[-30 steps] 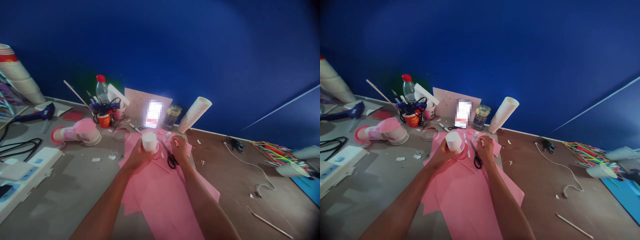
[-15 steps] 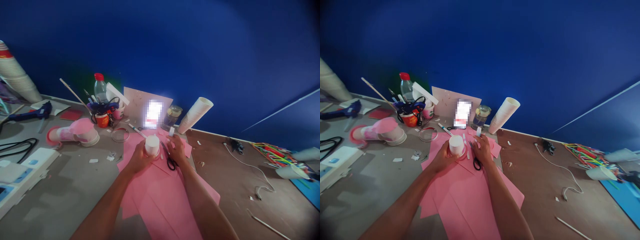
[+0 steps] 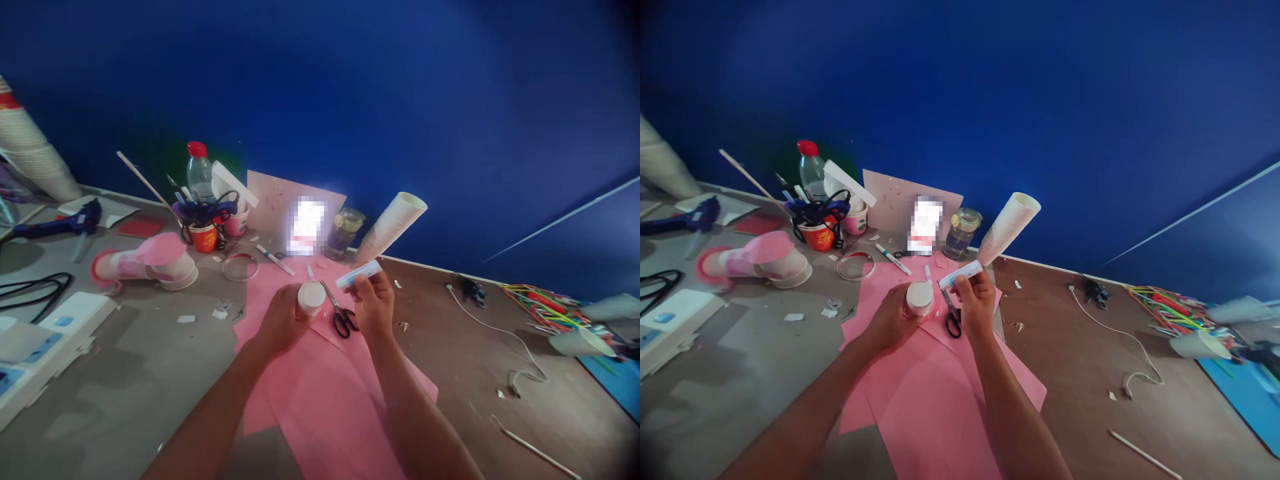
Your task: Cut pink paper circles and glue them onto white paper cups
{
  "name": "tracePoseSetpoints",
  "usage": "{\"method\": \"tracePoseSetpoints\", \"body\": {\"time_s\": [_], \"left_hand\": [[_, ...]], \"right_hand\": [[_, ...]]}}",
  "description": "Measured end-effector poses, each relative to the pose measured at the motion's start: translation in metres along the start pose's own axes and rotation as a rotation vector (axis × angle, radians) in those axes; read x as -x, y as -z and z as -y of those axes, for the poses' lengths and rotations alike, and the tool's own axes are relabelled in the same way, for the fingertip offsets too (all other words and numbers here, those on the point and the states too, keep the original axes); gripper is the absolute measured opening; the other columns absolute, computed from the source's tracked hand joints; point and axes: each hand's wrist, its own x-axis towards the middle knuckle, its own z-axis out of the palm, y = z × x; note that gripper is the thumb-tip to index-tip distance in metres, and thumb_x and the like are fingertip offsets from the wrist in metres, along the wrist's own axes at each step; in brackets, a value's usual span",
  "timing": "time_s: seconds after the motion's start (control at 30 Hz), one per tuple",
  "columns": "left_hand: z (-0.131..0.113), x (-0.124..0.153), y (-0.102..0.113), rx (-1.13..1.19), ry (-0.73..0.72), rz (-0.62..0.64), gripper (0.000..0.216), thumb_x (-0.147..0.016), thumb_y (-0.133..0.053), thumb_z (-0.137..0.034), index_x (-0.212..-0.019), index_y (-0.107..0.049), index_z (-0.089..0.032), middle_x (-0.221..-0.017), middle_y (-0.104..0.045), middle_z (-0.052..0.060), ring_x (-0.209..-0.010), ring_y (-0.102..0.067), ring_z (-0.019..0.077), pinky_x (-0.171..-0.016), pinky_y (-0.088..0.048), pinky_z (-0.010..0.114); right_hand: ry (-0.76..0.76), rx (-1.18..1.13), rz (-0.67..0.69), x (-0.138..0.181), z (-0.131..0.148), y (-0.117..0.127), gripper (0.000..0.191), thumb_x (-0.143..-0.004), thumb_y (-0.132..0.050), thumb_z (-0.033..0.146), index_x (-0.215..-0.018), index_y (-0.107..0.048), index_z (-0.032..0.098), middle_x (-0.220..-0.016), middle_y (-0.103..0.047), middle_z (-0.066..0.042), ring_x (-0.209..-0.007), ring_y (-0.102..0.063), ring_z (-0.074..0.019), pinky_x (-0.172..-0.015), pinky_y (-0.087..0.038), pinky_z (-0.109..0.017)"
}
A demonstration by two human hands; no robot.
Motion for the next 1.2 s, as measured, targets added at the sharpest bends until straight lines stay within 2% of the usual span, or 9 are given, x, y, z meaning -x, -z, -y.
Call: {"method": "tracePoseSetpoints", "body": {"time_s": [0.1,0.23,0.4,0.73,1.2], "left_hand": [[-0.004,-0.001,0.002,-0.013,0.012,0.005,0.043,-0.068,-0.064,-0.019,-0.109,-0.051,-0.020,-0.105,-0.060,0.008,-0.097,-0.054,0.0250,-0.083,-0.046,0.040],[-0.008,-0.001,0.003,-0.029,-0.015,0.009,0.044,-0.069,-0.063,-0.019,-0.111,-0.049,-0.020,-0.105,-0.060,0.008,-0.096,-0.055,0.0253,-0.082,-0.045,0.039],[-0.006,0.000,0.002,-0.064,-0.087,-0.003,0.048,-0.071,-0.061,-0.020,-0.116,-0.047,-0.019,-0.106,-0.059,0.010,-0.098,-0.054,0.0258,-0.084,-0.043,0.041],[-0.001,0.001,0.000,-0.096,-0.125,0.021,0.046,-0.071,-0.057,-0.017,-0.115,-0.046,-0.019,-0.107,-0.058,0.009,-0.100,-0.053,0.0254,-0.088,-0.041,0.042],[0.002,0.002,-0.002,-0.114,-0.125,0.053,0.048,-0.070,-0.057,-0.016,-0.116,-0.045,-0.019,-0.105,-0.057,0.008,-0.102,-0.051,0.0254,-0.088,-0.040,0.042]], "right_hand": [[0.017,0.187,0.034,0.005,0.000,-0.003,0.016,-0.076,-0.064,0.032,-0.078,-0.055,0.019,-0.062,-0.050,0.005,-0.054,-0.046,-0.0090,-0.052,-0.039,-0.022],[0.102,0.381,0.084,0.010,-0.001,-0.006,0.012,-0.078,-0.060,0.029,-0.079,-0.052,0.020,-0.069,-0.051,0.003,-0.060,-0.047,-0.0105,-0.057,-0.041,-0.024],[0.160,0.503,0.193,0.015,-0.002,-0.010,0.010,-0.078,-0.057,0.026,-0.080,-0.050,0.020,-0.065,-0.048,0.004,-0.056,-0.045,-0.0101,-0.052,-0.038,-0.022],[0.143,0.619,0.257,0.019,-0.002,-0.014,0.011,-0.077,-0.057,0.028,-0.081,-0.049,0.020,-0.062,-0.048,0.005,-0.053,-0.044,-0.0101,-0.049,-0.037,-0.022],[0.132,0.623,0.299,0.021,-0.004,-0.017,0.014,-0.080,-0.053,0.029,-0.090,-0.054,0.019,-0.072,-0.056,0.000,-0.063,-0.051,-0.0137,-0.057,-0.042,-0.026]]}}
